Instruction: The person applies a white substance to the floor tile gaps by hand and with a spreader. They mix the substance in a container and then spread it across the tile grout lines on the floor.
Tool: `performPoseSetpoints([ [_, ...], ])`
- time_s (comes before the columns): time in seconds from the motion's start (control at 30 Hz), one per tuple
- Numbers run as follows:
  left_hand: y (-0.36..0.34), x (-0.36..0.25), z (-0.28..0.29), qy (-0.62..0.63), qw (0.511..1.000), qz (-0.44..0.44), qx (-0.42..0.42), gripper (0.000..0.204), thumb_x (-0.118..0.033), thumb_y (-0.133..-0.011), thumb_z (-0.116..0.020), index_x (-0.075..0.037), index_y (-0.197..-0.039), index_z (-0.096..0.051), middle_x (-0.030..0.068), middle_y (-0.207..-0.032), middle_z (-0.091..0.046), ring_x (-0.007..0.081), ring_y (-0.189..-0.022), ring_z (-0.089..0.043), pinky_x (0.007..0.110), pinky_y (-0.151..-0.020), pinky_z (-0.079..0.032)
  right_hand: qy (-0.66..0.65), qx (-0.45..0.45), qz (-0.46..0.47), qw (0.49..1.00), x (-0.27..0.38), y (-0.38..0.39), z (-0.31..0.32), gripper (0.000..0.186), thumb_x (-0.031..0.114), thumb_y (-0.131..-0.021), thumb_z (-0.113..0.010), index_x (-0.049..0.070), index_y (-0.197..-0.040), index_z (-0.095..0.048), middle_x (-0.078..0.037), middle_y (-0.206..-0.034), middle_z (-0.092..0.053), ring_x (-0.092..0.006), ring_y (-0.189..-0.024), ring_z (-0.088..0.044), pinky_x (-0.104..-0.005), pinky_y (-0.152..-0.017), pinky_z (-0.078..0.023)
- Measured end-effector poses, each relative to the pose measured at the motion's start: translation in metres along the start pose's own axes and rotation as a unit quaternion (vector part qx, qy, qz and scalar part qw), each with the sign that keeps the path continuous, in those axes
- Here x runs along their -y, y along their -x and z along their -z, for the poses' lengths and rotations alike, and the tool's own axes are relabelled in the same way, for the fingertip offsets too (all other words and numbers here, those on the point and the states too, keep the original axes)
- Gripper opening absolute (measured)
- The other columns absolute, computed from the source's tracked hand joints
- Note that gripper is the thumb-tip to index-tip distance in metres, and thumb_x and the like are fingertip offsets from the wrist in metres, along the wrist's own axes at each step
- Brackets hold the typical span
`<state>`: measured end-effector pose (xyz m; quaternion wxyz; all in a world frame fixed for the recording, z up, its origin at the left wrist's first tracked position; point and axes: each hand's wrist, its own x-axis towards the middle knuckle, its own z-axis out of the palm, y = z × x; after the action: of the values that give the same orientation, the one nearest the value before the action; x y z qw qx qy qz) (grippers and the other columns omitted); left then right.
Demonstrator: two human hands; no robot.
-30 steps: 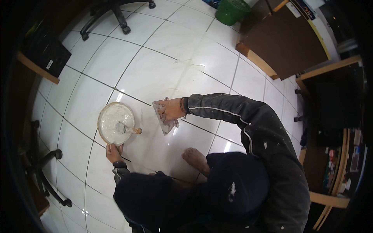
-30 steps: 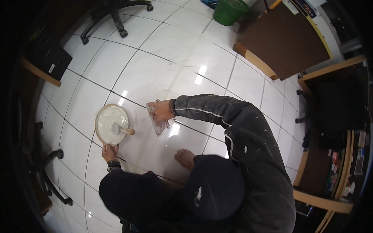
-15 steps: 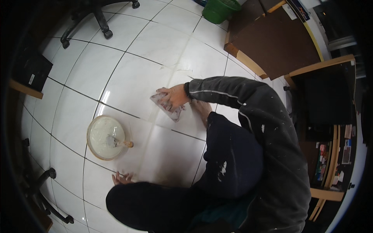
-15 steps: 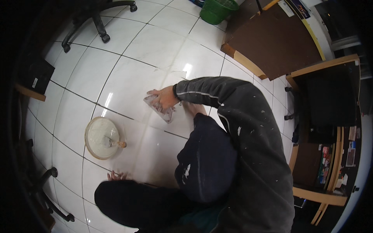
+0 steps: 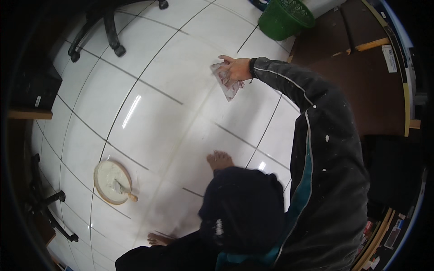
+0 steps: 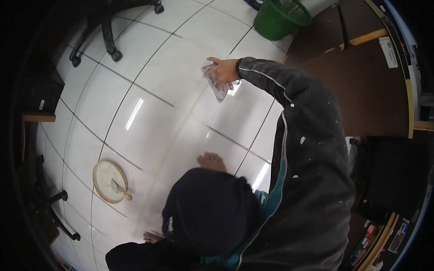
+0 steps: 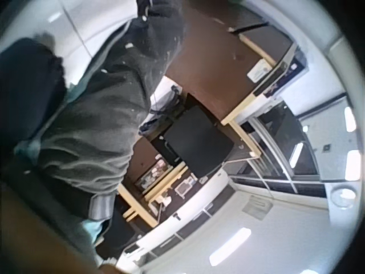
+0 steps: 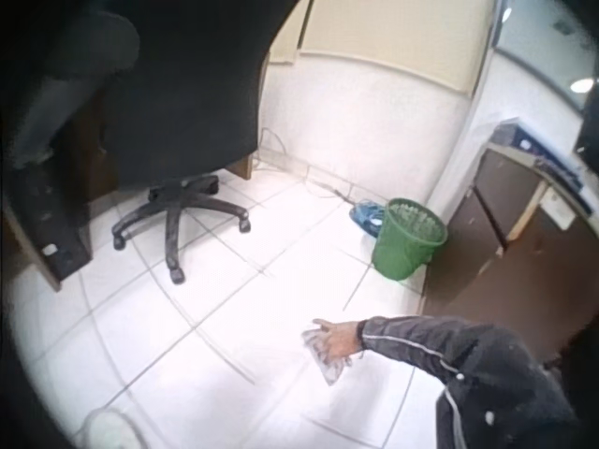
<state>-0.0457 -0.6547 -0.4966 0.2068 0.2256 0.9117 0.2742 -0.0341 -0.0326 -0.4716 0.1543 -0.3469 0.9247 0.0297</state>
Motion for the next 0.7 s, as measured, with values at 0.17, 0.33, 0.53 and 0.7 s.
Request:
performPoseSetpoints([
  [0.17,-0.061,-0.172,-0.124,-0.331,0.893,-0.153,0.266,0.038,-0.031,-0.094,-0.033,-0.017,-0.129,-0.040,0.0025,-0.119,-0.048,0.0120,-0.102,-0.046,0.029,-0.089,-0.034,-0.048,0.050,-0.147,0.987,-0.045,0.058,-0.023,0.034,0.014,-0.074,-0.059,0.037,-0.099,-0.067,0.011,-0.100,-0.064,-0.0121,-0.119,-0.043,-0.0617,-0.103,-0.013],
  [0.33,-0.074,-0.221,-0.207,-0.478,0.783,-0.182,0.354,0.036,-0.025,-0.094,-0.035,-0.017,-0.128,-0.042,0.0018,-0.119,-0.048,0.0102,-0.107,-0.044,0.028,-0.093,-0.031,-0.186,-0.043,-0.373,0.908,-0.038,0.105,-0.011,0.048,0.001,-0.069,-0.053,0.030,-0.104,-0.067,0.001,-0.099,-0.066,-0.0232,-0.102,-0.057,-0.0491,-0.093,-0.037],
  [0.53,-0.050,-0.137,-0.135,-0.256,0.933,-0.077,0.243,0.035,-0.018,-0.093,-0.041,-0.010,-0.126,-0.044,0.0045,-0.118,-0.051,0.0126,-0.101,-0.048,0.028,-0.085,-0.037,-0.237,-0.257,-0.497,0.794,-0.051,0.093,-0.030,0.062,0.007,-0.065,-0.056,0.011,-0.127,-0.048,-0.020,-0.096,-0.063,-0.0378,-0.088,-0.060,-0.0437,-0.078,-0.049],
  [0.7,0.052,0.056,0.119,-0.164,0.964,0.174,-0.118,0.034,-0.012,-0.092,-0.046,-0.004,-0.125,-0.047,0.0068,-0.117,-0.053,0.0145,-0.095,-0.051,0.028,-0.077,-0.041,-0.170,-0.160,-0.591,0.772,-0.053,-0.026,0.004,0.034,0.016,-0.081,-0.053,0.005,-0.113,-0.051,-0.017,-0.096,-0.064,-0.0344,-0.086,-0.063,-0.0448,-0.073,-0.051],
])
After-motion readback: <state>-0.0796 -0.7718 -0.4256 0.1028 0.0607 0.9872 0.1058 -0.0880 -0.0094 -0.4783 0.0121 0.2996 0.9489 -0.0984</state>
